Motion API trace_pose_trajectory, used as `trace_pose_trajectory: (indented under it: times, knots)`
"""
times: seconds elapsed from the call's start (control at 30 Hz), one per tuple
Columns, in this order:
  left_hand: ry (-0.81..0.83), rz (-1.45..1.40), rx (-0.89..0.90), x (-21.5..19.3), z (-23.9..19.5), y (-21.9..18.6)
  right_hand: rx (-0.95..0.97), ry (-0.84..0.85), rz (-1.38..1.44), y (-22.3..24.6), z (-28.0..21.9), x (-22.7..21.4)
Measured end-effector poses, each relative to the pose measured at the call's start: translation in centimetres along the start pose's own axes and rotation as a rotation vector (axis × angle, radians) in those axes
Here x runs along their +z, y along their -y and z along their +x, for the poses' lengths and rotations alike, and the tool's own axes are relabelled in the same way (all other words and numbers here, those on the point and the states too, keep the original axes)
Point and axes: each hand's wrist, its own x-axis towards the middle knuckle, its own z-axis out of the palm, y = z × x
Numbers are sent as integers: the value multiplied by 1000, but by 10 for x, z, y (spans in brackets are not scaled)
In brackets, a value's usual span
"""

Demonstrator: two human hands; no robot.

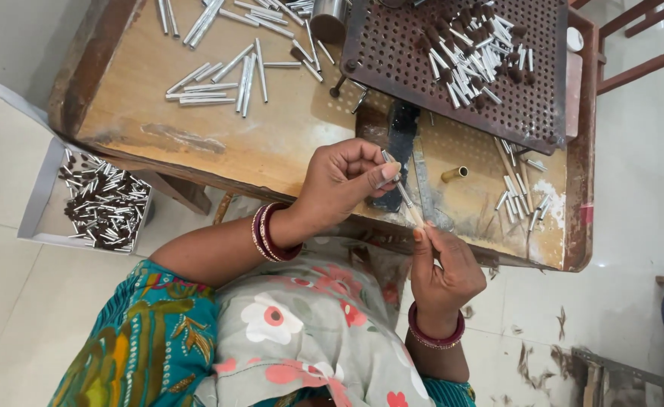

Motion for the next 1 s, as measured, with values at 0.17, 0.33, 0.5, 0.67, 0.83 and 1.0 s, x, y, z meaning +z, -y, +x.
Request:
trace_pose_trajectory:
  times: [0.17,0.33,0.5,0.67,0.83,1.0]
  knots:
    - [65,27,91,1,-2,5,9,-11,9,-4,3,0]
    - [-3,166,167,10,-9,-9,261,-32,281,-64,-2,-11]
    - [104,154,153,20,-23,-8,87,-12,-112,-46,23,-9]
    - [276,442,402,30,-27,-29,17,51,587,1,14,11]
    - [234,467,365,35,-30,-35,24,-91,505,-13,-3,22]
    - [183,467,327,32,-32,-26,6,-83,532,-17,-10,27]
